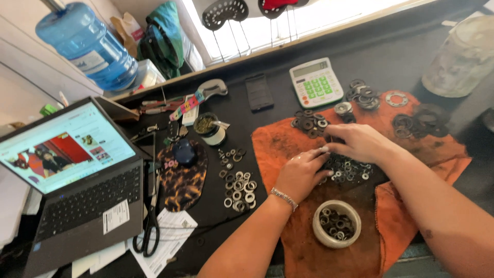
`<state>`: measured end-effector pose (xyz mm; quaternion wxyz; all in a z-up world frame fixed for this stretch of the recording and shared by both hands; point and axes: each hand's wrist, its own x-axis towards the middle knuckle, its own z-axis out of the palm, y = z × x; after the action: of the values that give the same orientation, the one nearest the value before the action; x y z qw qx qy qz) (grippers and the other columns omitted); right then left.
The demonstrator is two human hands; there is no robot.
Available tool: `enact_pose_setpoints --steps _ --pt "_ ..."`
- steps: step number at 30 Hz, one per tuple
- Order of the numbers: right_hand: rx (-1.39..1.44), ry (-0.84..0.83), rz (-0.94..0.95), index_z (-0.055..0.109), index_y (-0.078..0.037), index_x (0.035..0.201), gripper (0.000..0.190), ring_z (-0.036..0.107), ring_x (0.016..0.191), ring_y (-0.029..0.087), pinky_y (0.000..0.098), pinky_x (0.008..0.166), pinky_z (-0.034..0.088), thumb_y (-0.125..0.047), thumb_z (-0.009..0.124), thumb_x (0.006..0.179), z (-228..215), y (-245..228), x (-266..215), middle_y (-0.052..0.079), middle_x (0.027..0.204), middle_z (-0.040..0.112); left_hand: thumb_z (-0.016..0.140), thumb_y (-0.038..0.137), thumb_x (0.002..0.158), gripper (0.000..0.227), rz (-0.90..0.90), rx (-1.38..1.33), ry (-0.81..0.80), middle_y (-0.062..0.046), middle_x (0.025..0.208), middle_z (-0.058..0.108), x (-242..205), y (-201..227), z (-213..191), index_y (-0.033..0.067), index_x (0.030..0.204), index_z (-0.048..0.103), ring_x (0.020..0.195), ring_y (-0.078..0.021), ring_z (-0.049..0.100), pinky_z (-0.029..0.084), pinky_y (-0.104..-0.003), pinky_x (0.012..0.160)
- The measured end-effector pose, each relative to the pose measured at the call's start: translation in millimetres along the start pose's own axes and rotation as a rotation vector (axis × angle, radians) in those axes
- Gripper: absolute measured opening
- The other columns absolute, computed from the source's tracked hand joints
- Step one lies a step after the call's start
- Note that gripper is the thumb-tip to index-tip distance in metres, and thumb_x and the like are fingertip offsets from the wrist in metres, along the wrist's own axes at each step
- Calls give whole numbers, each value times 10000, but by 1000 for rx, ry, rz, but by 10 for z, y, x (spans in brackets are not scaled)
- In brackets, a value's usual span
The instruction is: The person sorts small metal washers on a workbench, picking them up and placing them into a small plastic container. The person also moves a small jar and continues sorting washers from a pile on an orange cloth.
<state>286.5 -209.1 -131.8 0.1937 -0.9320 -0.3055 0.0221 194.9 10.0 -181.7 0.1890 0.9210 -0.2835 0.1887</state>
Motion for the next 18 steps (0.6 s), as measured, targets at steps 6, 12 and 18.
enact_pose_setpoints --steps 6,12,18 --pt "-13 4 26 631 -216 1219 479 669 1139 400 590 917 559 -607 516 968 -134 -130 -15 72 1238 706 616 387 959 324 10 83 41 13 1178 649 33 -54 235 281 1265 624 1173 -194 652 529 -326 1061" --pt "120 -28 -45 645 -178 1171 433 625 1189 454 634 940 530 -551 513 996 -259 -189 -87 124 1278 684 602 319 994 275 -13 -50 25 4 1234 636 16 -129 314 248 1258 612 1235 -208 626 510 -341 1093" --pt "165 -11 -133 685 -127 1173 352 645 1165 433 562 959 536 -417 546 1031 -249 -157 -138 168 1178 704 506 192 1064 210 43 -42 -18 -12 1189 666 -47 -170 337 221 1207 657 1232 -214 631 498 -310 1073"
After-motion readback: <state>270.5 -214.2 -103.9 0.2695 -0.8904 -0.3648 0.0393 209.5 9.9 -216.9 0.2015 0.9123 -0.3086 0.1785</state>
